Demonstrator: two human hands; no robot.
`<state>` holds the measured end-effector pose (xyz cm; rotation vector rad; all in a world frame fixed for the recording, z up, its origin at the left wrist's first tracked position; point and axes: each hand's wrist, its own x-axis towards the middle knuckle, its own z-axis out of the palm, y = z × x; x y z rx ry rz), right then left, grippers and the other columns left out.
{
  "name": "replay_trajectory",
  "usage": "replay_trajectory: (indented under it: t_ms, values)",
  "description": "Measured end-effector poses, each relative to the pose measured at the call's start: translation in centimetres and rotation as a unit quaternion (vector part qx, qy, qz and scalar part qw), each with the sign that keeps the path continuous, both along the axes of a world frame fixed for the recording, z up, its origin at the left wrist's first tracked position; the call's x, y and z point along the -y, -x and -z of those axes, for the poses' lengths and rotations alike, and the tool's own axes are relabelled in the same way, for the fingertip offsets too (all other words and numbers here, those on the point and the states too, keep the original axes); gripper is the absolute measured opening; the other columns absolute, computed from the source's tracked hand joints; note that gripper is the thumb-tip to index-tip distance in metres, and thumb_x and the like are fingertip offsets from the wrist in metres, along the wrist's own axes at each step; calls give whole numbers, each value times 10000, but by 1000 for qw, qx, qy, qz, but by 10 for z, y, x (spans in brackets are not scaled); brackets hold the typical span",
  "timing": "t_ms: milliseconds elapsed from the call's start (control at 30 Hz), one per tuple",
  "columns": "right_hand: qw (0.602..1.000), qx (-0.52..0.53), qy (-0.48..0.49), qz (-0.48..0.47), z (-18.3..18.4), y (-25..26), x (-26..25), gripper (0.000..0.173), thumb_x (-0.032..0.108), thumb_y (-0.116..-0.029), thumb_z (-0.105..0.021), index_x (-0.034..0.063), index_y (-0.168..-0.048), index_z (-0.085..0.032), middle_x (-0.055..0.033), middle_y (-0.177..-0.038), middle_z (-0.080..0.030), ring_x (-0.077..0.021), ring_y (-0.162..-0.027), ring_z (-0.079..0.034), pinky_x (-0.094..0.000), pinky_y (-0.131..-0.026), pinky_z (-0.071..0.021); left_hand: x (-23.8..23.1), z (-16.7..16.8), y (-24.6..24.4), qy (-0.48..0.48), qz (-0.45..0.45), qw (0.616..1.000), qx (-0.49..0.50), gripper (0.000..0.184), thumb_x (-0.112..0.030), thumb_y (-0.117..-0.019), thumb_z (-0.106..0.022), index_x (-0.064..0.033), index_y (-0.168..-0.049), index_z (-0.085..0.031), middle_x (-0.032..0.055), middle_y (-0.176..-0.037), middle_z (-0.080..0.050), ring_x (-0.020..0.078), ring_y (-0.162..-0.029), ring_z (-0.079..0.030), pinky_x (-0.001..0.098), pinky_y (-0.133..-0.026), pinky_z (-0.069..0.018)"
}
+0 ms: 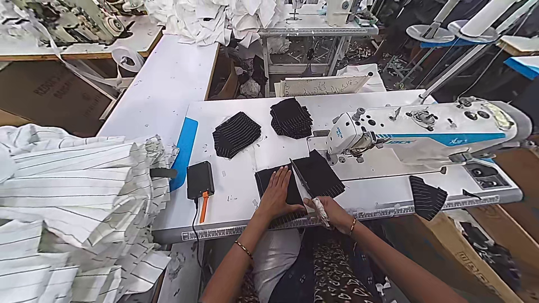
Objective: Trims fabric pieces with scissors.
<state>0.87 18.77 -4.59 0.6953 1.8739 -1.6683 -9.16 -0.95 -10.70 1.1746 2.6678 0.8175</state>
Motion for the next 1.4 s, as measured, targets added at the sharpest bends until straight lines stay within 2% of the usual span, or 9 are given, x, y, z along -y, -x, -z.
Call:
replay_trajectory:
  t_ms: [133,200,433,633,733,833,933,1067,1400]
  values:
    - [999,-19,6,40,-3,-20,-10,325,342,-1045,-599,94,-837,-575,42,-586,-513,-53,-471,-496,-215,-468,-443,11,-12,-27,-63,-77,994,-40,647,-461,-938,-668,40,-1343,-607,245,-1305,-650,442,-1223,-617,577,-995,-492]
    - [998,-37,20,39,-3,-39,-16,306,315,-1054,-582,112,-825,-573,58,-582,-514,-38,-468,-491,-203,-461,-431,19,-21,-43,-53,-96,994,-17,482,-372,-970,-636,15,-1255,-664,243,-1144,-683,446,-1052,-659,565,-859,-529]
    - [981,-56,68,175,13,-104,-31,357,269,-1074,-540,96,-764,-572,33,-541,-515,-49,-413,-478,-194,-405,-423,20,-23,-47,23,-27,996,86,433,-411,-1048,-506,-58,-1220,-690,213,-1377,-598,423,-1374,-488,589,-1166,-322]
    - [967,-63,128,209,1,-126,-29,382,303,-1090,-482,108,-771,-560,44,-543,-488,-32,-401,-456,-172,-379,-402,-22,-52,-12,-5,-17,996,83,564,-270,-938,-720,-3,-1406,-554,246,-1457,-535,423,-1372,-493,583,-1134,-360]
    - [967,-57,147,202,7,-131,-23,390,329,-1087,-469,121,-768,-552,51,-548,-486,-29,-410,-455,-173,-387,-399,-49,-70,12,60,86,990,94,762,-212,-887,-782,-104,-1549,-420,154,-1558,-468,338,-1482,-378,604,-1211,-187]
    - [968,-52,149,195,7,-138,-19,390,334,-1091,-457,116,-782,-552,51,-555,-493,-30,-416,-466,-173,-393,-408,-67,-77,24,148,160,968,125,491,-130,-915,-742,-121,-1391,-622,144,-1427,-582,348,-1437,-428,695,-1200,-45]
    - [979,-41,133,151,1,-148,-19,326,296,-1083,-462,118,-826,-559,62,-560,-519,-19,-427,-497,-162,-410,-429,-56,-72,20,148,137,971,130,221,-136,-986,-635,-57,-1162,-743,170,-1301,-644,357,-1312,-529,629,-1162,-214]
    - [990,-19,122,66,3,-161,-16,277,301,-1059,-480,142,-845,-557,93,-563,-529,-3,-449,-508,-158,-438,-433,-26,-38,-4,-11,52,992,111,211,-109,-994,-613,-38,-1098,-782,162,-1225,-709,345,-1196,-632,565,-1041,-406]
    - [992,-3,121,25,6,-146,3,319,386,-1045,-507,165,-818,-545,110,-572,-518,10,-471,-493,-155,-475,-426,-10,17,-32,-226,-18,974,-11,148,-86,-915,-686,-35,-995,-800,147,-1192,-740,338,-1145,-692,547,-1035,-482]
